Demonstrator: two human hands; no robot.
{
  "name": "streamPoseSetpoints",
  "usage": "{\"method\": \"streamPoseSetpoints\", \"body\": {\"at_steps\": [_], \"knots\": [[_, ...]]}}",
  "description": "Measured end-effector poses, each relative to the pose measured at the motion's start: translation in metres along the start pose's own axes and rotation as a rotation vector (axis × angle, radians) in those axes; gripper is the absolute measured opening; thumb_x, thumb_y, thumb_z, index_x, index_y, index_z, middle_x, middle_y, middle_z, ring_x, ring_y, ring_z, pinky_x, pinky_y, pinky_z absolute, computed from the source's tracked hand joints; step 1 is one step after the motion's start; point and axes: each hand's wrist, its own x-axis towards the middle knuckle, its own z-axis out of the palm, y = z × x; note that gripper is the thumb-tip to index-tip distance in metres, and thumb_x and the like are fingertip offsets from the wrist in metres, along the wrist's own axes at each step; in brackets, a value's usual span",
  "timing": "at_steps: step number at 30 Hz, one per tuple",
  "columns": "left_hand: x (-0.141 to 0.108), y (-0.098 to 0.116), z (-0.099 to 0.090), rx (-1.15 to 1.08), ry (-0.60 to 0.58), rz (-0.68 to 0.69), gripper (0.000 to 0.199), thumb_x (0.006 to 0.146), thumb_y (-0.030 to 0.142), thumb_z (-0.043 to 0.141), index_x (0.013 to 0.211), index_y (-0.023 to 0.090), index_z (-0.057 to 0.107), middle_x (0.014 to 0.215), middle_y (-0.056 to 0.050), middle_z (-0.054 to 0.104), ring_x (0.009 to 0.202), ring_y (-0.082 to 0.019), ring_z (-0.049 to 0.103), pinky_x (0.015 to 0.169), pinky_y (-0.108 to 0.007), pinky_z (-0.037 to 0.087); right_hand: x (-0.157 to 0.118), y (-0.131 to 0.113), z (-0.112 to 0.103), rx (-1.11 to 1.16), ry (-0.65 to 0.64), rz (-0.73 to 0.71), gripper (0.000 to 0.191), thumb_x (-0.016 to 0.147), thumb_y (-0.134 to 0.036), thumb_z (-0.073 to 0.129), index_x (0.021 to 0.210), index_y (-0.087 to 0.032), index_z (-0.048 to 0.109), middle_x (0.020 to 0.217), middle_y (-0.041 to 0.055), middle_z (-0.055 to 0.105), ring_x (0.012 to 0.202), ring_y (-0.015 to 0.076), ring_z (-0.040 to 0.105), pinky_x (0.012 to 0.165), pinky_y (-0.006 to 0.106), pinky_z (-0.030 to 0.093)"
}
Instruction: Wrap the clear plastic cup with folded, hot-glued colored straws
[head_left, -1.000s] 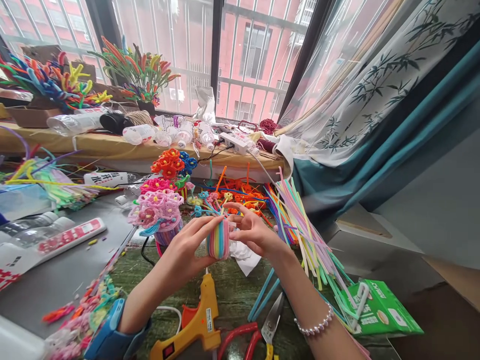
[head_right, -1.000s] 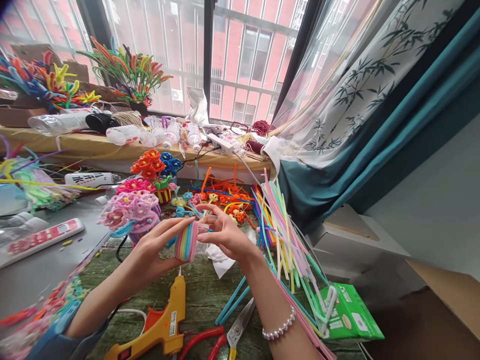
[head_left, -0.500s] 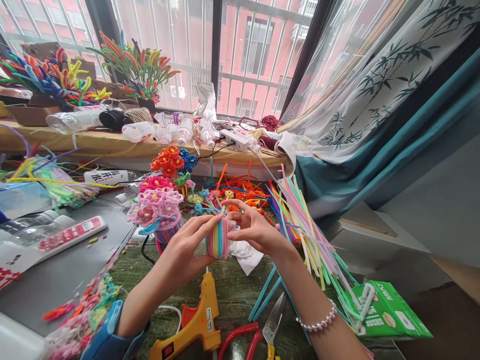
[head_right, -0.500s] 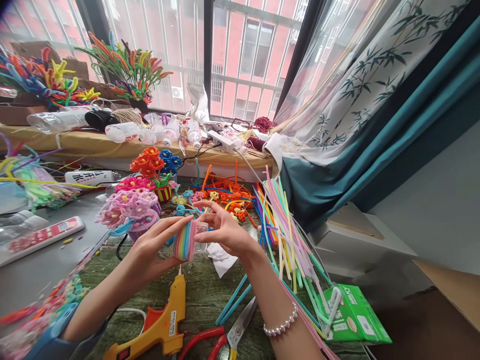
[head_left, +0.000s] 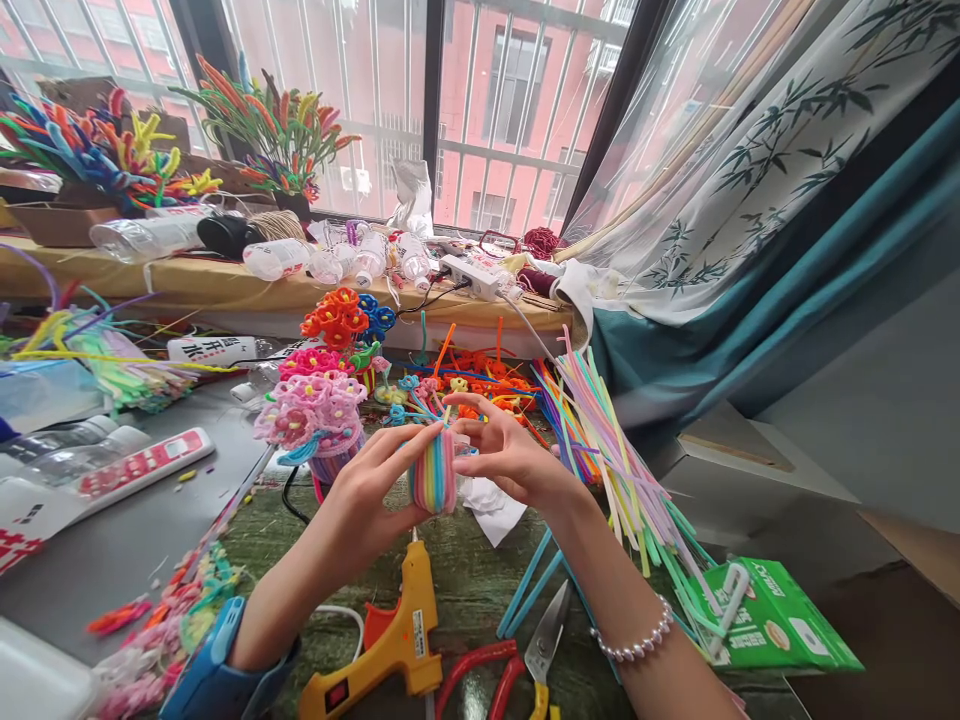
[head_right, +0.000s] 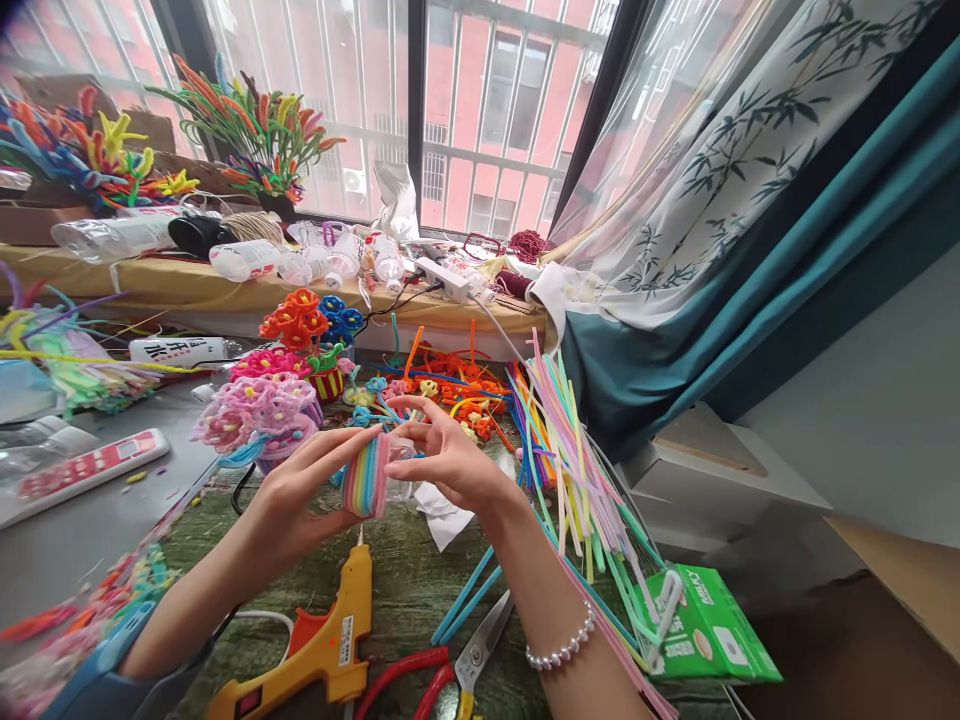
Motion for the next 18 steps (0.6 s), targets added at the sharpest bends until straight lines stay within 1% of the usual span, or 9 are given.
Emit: {"method": "streamPoseSetpoints", "body": {"at_steps": [2,5,8,11,13,18], "knots": [[0.0001,0.0005,-0.0004,0.005,0.006,-0.006,0.066,0.082,0.018,0.068,0.143,0.029,0.043,0.125,-0.01,0.062,0.113,-0.026,0.061,0.094,-0.039,0.052,-0.001,-0.0012,0.0006,-0.002,-0.033,-0.005,0.073,0.061,-0.014,0.087,0.124,-0.026,0.053,0.093,-0.0006,0.062,0.09,0.0142,0.061,0.076,0.023,0.051],[0.0004,0.0019,-0.0009,0.016,0.018,-0.014,0.064,0.082,0.022,0.069,0.142,0.028,0.046,0.124,-0.01,0.063,0.112,-0.027,0.062,0.093,-0.04,0.053,-0.0018,-0.0023,0.0019,-0.078,-0.076,-0.022,0.079,0.058,-0.013,0.089,0.126,-0.028,0.052,0.097,-0.0009,0.059,0.095,0.0149,0.06,0.085,0.027,0.051],[0.0003,0.0023,-0.0013,0.013,0.023,-0.016,0.063,0.081,0.024,0.07,0.14,0.028,0.048,0.123,-0.01,0.064,0.111,-0.027,0.062,0.092,-0.04,0.054,-0.0021,-0.0027,0.003,-0.173,-0.131,-0.036,0.077,0.059,-0.015,0.089,0.126,-0.028,0.052,0.101,-0.0005,0.058,0.098,0.0152,0.059,0.092,0.031,0.048],[-0.0001,0.002,-0.0014,0.003,0.032,-0.001,0.061,0.082,0.025,0.07,0.139,0.025,0.049,0.122,-0.011,0.064,0.11,-0.027,0.063,0.091,-0.038,0.054,-0.0031,-0.004,0.0037,-0.223,-0.161,-0.037,0.074,0.062,-0.016,0.087,0.125,-0.028,0.051,0.105,0.0003,0.058,0.099,0.0152,0.058,0.094,0.032,0.046],[0.0,0.0022,-0.0017,-0.001,0.032,-0.001,0.06,0.082,0.025,0.07,0.138,0.024,0.05,0.122,-0.011,0.064,0.109,-0.026,0.063,0.091,-0.038,0.054,-0.0045,-0.0057,0.0042,-0.248,-0.16,-0.04,0.074,0.063,-0.015,0.087,0.126,-0.028,0.05,0.106,0.0005,0.057,0.101,0.0152,0.057,0.094,0.032,0.046],[0.0005,0.0038,-0.0038,-0.011,0.019,-0.03,0.059,0.083,0.027,0.069,0.138,0.025,0.051,0.123,-0.011,0.065,0.109,-0.027,0.064,0.092,-0.038,0.054,-0.0075,-0.0086,0.0062,-0.329,-0.187,-0.055,0.078,0.064,-0.017,0.086,0.131,-0.03,0.047,0.107,0.0003,0.055,0.102,0.0164,0.057,0.096,0.035,0.046]]}}
